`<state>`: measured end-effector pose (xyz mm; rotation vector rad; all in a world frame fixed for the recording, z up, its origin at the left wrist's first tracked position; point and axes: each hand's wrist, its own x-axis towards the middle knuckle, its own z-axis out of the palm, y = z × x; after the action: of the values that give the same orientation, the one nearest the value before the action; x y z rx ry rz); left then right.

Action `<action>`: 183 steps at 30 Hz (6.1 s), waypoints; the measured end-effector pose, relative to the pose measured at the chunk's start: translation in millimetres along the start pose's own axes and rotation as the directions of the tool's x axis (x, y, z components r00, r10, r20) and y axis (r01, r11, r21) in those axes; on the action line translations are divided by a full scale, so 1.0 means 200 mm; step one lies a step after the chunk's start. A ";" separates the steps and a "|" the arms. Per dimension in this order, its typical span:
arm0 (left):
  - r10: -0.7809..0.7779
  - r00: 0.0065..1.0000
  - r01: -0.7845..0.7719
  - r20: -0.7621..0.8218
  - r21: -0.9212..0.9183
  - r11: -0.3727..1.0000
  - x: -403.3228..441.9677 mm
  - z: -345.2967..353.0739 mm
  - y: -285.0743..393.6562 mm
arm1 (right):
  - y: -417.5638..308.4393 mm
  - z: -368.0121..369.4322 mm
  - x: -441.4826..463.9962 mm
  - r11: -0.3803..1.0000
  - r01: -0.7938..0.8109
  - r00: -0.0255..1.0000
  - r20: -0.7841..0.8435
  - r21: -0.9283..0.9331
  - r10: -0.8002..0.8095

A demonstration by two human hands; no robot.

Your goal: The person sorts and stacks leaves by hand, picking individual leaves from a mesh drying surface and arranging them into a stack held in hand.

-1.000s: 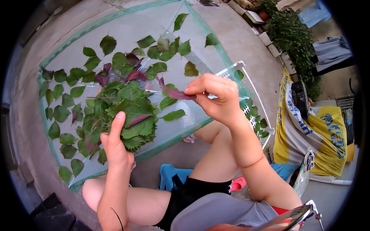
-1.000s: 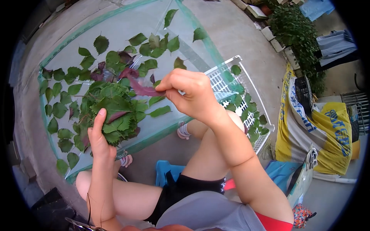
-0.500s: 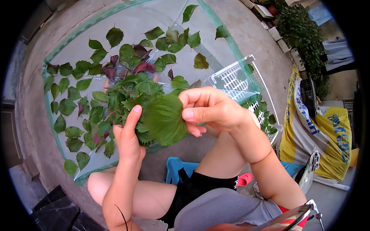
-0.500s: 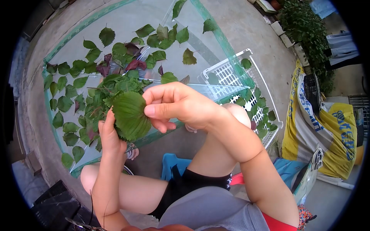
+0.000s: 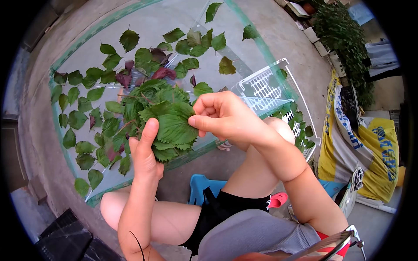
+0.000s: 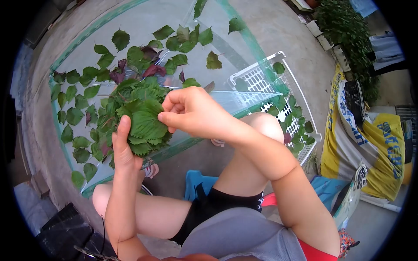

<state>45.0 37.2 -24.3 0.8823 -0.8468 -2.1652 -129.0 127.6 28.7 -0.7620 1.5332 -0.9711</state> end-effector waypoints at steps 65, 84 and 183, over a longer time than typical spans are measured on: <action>0.205 0.968 -0.225 -0.143 -0.144 0.964 0.11 -0.14 0.37 | 0.04 0.15 0.11 0.993 0.115 0.993 -0.017 0.021 -0.114; 0.158 0.956 -0.180 -0.247 -0.069 0.981 0.13 -0.14 0.33 | 0.20 -0.34 0.45 0.507 0.039 0.864 -0.225 -0.861 -0.450; -0.189 0.981 0.150 -0.030 0.735 0.661 0.26 -0.28 0.15 | -0.01 -0.08 0.41 0.267 -0.019 0.912 0.126 0.963 -0.390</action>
<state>66.3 -36.2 -51.9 1.3359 -1.8042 -1.9813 -158.9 57.5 -5.1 -0.1575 0.2840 -1.6022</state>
